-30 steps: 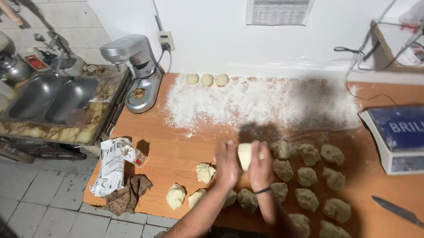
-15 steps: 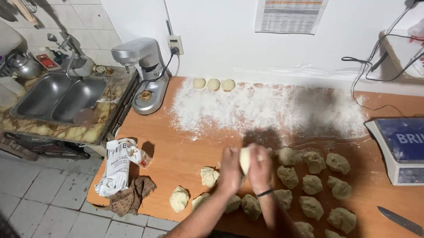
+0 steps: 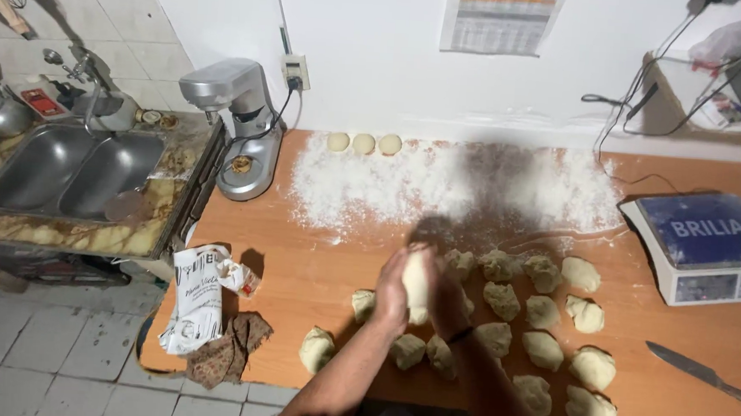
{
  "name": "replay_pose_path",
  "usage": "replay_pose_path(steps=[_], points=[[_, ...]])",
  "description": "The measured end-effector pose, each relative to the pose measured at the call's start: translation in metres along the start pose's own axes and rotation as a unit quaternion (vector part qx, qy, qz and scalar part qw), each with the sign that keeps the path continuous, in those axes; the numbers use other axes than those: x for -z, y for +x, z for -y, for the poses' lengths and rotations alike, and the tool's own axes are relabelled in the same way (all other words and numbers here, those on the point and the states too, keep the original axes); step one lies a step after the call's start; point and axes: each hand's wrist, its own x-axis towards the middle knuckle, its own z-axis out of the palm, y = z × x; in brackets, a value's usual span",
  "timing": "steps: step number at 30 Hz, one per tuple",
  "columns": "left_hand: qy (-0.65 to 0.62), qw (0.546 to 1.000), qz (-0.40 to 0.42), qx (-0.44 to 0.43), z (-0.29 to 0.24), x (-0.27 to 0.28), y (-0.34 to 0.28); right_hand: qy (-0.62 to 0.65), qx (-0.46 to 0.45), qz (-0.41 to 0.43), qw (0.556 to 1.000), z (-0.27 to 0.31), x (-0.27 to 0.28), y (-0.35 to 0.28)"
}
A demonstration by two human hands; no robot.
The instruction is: Shaping individual portions of pastry dough into smooth balls on a floured workbench.
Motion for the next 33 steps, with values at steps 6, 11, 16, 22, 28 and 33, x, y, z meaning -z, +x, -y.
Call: replay_pose_path(steps=[6, 11, 16, 22, 28, 33], points=[[-0.266, 0.943, -0.127, 0.154, -0.058, 0.005, 0.001, 0.431, 0.025, -0.150, 0.890, -0.013, 0.110, -0.046], [-0.474, 0.835, -0.027, 0.278, -0.052, -0.024, -0.032, 0.688, 0.044, -0.361, 0.628, -0.002, 0.142, -0.059], [-0.212, 0.968, 0.089, 0.104, -0.060, -0.017, 0.015, 0.675, 0.123, -0.336, 0.646, 0.021, 0.174, -0.087], [-0.471, 0.869, 0.141, 0.052, -0.040, -0.019, 0.039, 0.622, 0.107, -0.394, 0.668, -0.001, 0.186, -0.063], [-0.643, 0.723, 0.224, 0.113, -0.044, -0.038, 0.009, 0.562, 0.191, -0.374, 0.712, -0.015, 0.177, -0.074], [-0.776, 0.502, 0.224, 0.309, -0.052, -0.060, -0.006, 0.604, 0.182, -0.323, 0.705, -0.025, 0.190, -0.084]])
